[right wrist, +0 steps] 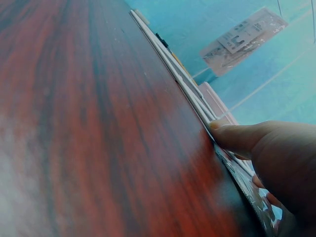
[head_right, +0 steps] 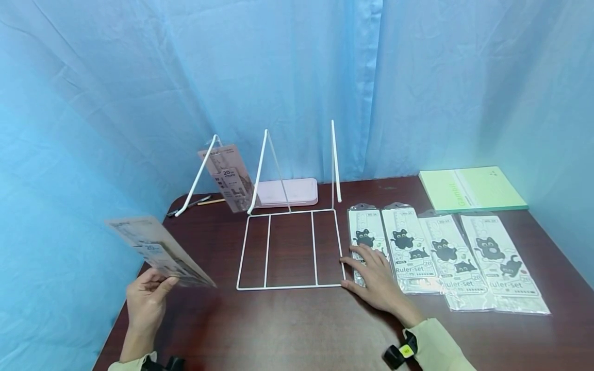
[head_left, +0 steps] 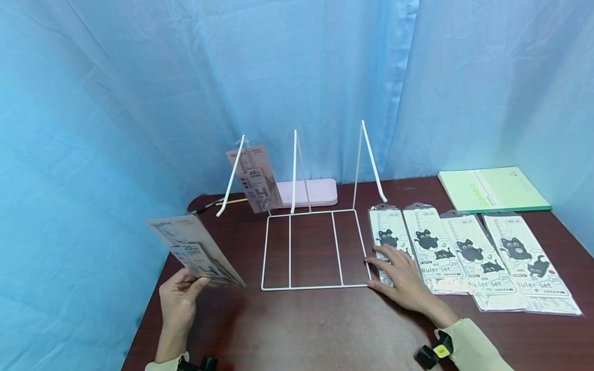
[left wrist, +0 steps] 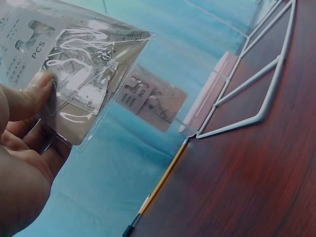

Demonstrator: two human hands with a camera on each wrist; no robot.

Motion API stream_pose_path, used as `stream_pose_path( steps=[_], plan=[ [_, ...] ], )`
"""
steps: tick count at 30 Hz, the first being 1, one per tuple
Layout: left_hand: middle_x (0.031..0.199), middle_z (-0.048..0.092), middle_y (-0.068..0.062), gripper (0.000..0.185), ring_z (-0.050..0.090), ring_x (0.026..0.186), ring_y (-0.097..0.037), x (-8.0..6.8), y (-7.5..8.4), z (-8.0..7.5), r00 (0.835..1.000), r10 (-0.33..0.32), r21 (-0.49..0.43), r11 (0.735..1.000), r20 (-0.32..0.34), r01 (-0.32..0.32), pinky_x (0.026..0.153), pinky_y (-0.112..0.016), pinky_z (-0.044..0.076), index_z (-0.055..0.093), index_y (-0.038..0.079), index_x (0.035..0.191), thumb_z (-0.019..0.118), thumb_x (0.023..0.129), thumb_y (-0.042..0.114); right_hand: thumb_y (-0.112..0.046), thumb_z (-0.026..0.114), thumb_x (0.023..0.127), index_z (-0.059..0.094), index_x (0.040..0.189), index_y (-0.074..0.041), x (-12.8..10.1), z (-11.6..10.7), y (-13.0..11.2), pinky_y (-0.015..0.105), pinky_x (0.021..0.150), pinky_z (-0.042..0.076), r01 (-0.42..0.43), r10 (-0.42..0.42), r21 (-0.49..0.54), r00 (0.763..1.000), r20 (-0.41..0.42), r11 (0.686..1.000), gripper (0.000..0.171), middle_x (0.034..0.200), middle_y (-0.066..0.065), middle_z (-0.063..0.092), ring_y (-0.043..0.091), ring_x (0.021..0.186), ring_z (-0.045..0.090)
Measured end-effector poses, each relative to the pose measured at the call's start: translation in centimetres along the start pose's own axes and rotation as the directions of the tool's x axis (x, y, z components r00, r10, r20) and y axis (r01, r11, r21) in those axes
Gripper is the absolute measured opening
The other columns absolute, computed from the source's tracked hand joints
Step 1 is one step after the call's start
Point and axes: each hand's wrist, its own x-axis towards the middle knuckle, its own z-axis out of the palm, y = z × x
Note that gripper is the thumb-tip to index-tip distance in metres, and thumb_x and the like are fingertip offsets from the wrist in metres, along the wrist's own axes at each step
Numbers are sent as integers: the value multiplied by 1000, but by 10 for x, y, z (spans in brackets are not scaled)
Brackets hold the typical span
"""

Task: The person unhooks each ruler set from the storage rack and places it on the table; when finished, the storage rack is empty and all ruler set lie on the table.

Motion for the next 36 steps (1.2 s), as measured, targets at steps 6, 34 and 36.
stream_pose_path(
  steps=[6, 34, 36],
  plan=[
    [78, 69, 2, 33, 46, 59, -10, 1, -9, -7, 1000, 1, -191, 982, -8, -2, 56, -28, 38, 71, 0, 102, 55, 87, -25, -31, 81, 79, 67, 127, -15, 0, 0, 0, 69, 107, 27, 1, -1, 2, 1000, -1, 1000, 53, 142, 18, 55, 45, 135, 42],
    [100, 72, 19, 41, 69, 87, 2, 20, -28, -23, 840, -519, 25, 848, -162, 529, 76, -20, 58, 53, -7, 137, 53, 97, -11, -31, 80, 80, 67, 128, -15, 0, 0, 2, 67, 108, 27, 1, -1, -6, 1000, 5, 1000, 51, 143, 17, 54, 43, 136, 41],
    [99, 71, 20, 42, 68, 86, 2, 21, -32, -23, 826, -544, 38, 831, -148, 555, 74, -19, 57, 51, -6, 139, 52, 98, -10, -31, 80, 80, 67, 128, -16, 0, 0, 2, 67, 108, 27, 1, -1, -6, 1000, 5, 1000, 52, 143, 17, 54, 43, 136, 41]
  ],
)
